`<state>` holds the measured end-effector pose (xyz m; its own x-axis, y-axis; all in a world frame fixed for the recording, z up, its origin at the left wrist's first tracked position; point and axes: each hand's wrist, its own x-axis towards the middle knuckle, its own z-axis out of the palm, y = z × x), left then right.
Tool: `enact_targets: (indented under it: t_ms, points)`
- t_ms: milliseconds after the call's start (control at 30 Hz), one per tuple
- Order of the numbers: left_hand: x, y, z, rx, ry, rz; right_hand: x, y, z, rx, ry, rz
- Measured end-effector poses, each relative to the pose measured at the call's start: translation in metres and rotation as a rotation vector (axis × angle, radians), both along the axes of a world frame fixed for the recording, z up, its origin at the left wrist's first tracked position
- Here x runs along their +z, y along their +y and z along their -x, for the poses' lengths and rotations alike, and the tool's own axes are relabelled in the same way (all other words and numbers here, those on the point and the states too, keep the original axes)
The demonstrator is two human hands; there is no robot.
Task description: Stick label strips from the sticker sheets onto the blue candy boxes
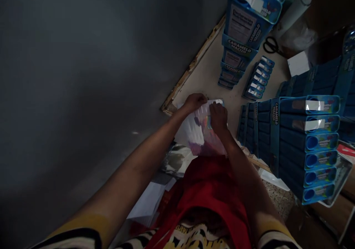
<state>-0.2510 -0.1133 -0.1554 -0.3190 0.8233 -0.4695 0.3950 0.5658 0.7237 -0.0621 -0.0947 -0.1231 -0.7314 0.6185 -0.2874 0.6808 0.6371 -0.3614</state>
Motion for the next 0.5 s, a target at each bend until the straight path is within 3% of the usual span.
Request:
enact_targets:
  t_ms: [167, 300, 400, 500]
  points:
    - [0.012, -0.005, -0.001, -0.087, 0.118, 0.053, 0.020, -0.012, -0.011, -0.087, 0.004, -0.087]
    - [0.021, 0.006, -0.005, -0.090, 0.229, 0.045, 0.044, -0.017, -0.011, -0.240, 0.046, -0.076]
    - [0.024, 0.013, -0.006, -0.018, 0.295, -0.090, 0.064, -0.025, -0.015, -0.516, 0.211, 0.134]
    - [0.035, 0.000, -0.012, 0.230, 0.176, -0.289, 0.088, -0.036, -0.027, -0.794, 0.465, 0.449]
